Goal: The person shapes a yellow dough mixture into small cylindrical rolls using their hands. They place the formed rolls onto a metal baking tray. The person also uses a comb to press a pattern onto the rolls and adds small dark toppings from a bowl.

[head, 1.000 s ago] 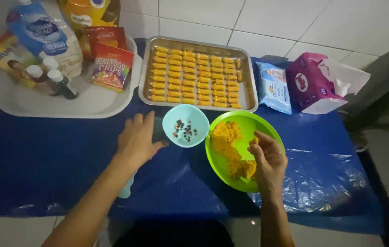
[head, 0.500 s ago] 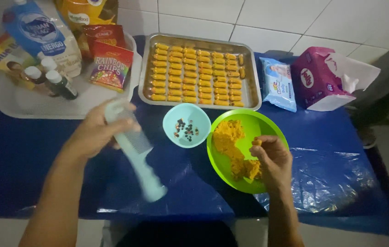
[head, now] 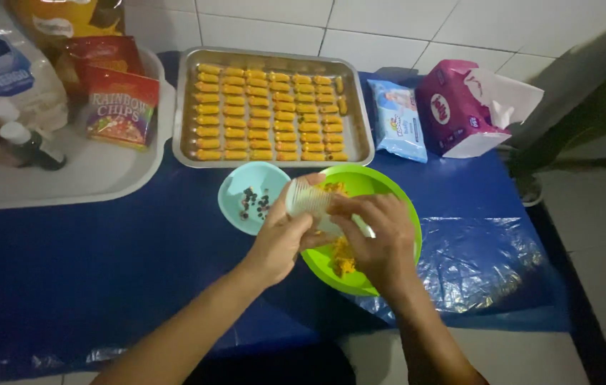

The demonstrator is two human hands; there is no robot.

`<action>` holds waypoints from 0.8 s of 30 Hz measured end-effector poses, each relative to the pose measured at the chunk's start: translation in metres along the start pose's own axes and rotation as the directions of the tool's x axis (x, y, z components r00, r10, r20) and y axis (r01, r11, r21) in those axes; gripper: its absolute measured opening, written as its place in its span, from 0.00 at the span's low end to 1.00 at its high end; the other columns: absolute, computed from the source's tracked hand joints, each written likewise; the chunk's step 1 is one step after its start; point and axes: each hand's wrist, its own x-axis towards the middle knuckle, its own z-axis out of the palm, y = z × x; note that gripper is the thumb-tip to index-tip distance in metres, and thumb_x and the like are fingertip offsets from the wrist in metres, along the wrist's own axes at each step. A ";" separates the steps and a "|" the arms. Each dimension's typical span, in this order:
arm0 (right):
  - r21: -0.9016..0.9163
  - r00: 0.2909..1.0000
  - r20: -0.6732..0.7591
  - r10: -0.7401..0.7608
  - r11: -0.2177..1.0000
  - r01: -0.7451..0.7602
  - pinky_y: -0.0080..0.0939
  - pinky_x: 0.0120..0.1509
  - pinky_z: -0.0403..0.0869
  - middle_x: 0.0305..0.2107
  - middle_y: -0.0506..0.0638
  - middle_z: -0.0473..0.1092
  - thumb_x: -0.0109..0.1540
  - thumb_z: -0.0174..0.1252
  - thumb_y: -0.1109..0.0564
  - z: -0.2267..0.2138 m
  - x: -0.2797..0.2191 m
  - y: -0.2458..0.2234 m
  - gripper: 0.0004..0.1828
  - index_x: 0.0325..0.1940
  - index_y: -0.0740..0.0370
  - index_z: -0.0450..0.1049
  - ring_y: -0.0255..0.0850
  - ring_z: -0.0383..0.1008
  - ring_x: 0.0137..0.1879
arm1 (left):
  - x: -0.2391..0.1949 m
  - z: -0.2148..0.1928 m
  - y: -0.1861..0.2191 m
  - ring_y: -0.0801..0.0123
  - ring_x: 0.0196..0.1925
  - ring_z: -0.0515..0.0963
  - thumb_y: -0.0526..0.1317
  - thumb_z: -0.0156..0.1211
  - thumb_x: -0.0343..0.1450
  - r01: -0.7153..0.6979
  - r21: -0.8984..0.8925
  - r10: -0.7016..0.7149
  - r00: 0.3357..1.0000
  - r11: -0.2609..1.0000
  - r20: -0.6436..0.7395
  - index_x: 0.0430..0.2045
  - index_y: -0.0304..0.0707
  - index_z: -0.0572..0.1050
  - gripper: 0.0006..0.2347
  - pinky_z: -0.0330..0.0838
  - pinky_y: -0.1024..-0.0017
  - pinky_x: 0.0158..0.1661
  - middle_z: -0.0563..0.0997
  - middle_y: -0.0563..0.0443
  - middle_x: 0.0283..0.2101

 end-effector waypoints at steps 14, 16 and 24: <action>-0.179 0.933 0.269 -0.239 0.939 0.292 0.64 0.52 0.71 0.50 0.61 0.71 0.70 0.49 0.39 0.038 0.046 0.012 0.27 0.67 0.54 0.69 0.63 0.73 0.54 | -0.004 -0.021 -0.014 0.48 0.58 0.75 0.29 0.43 0.73 -0.048 0.064 0.039 0.990 0.997 0.135 0.68 0.45 0.57 0.25 0.79 0.41 0.52 0.69 0.35 0.61; -0.195 0.914 0.353 -0.198 0.940 0.279 0.64 0.60 0.67 0.54 0.60 0.70 0.69 0.37 0.33 0.035 0.046 -0.016 0.34 0.72 0.53 0.64 0.61 0.70 0.60 | -0.006 -0.024 -0.004 0.63 0.48 0.72 0.30 0.43 0.74 -0.106 0.079 0.093 0.984 0.991 0.154 0.69 0.42 0.55 0.24 0.78 0.52 0.42 0.71 0.41 0.56; -0.255 0.847 0.531 0.028 0.958 0.128 0.80 0.73 0.47 0.69 0.62 0.58 0.67 0.28 0.24 0.034 0.045 -0.031 0.47 0.83 0.50 0.44 0.64 0.51 0.78 | 0.002 -0.049 -0.031 0.72 0.51 0.70 0.31 0.47 0.73 -0.203 0.126 0.170 0.958 0.971 0.232 0.73 0.38 0.42 0.32 0.77 0.63 0.40 0.71 0.38 0.61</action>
